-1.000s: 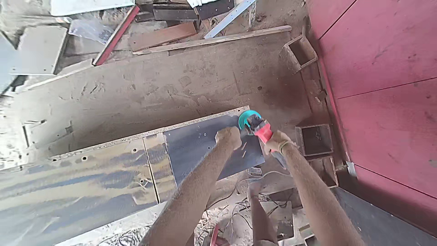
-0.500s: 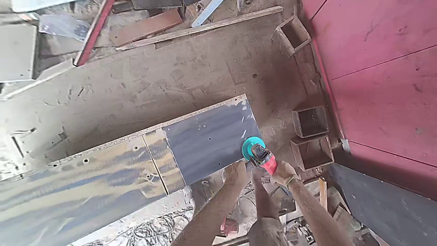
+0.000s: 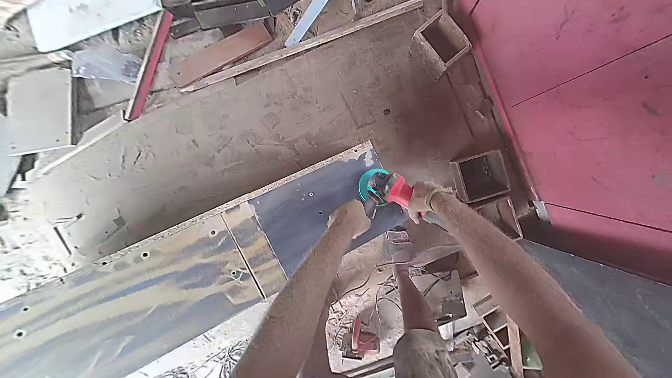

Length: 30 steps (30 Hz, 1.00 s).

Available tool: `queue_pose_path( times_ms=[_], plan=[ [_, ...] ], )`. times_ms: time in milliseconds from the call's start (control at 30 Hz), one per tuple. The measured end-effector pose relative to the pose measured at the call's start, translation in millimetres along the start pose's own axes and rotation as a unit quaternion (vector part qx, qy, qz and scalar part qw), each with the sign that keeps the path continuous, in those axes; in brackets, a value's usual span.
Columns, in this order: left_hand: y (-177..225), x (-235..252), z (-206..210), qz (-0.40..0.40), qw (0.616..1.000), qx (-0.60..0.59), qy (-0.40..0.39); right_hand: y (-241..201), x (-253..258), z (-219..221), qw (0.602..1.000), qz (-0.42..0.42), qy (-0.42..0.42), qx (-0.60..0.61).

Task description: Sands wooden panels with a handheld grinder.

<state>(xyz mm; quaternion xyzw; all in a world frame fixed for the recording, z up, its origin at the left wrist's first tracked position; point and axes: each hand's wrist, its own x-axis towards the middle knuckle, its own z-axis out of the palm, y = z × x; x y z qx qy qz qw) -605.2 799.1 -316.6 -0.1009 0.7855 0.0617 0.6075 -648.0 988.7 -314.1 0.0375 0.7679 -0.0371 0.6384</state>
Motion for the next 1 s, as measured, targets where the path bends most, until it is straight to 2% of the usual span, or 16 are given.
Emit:
queue_pose_path(
  times_ms=[300, 467, 567, 667, 767, 900, 1000],
  plan=[
    [25, -31, 82, -0.001, 0.998, 0.035, -0.061, 50, -9, 89, 0.998, 0.048, -0.047, 0.013],
    [11, -36, 124, 0.007, 0.998, 0.038, -0.056, 61, -13, 147, 0.995, 0.061, -0.051, 0.063],
    [0, -40, 125, 0.004, 0.997, 0.054, -0.058, 57, -10, 168, 0.995, 0.045, -0.043, 0.077],
    [-12, -42, 104, 0.002, 0.998, 0.057, -0.004, 34, -17, 139, 0.996, 0.009, -0.017, 0.088],
    [-12, -32, 46, -0.008, 0.996, 0.041, 0.076, 11, -4, 75, 0.992, -0.037, 0.06, 0.106],
    [-5, 27, -16, -0.01, 0.997, 0.02, 0.079, -8, 29, -1, 0.992, -0.017, 0.114, 0.059],
    [4, 39, -29, -0.014, 0.998, -0.026, 0.058, -13, 18, -39, 0.998, -0.017, 0.068, -0.006]
  ],
)
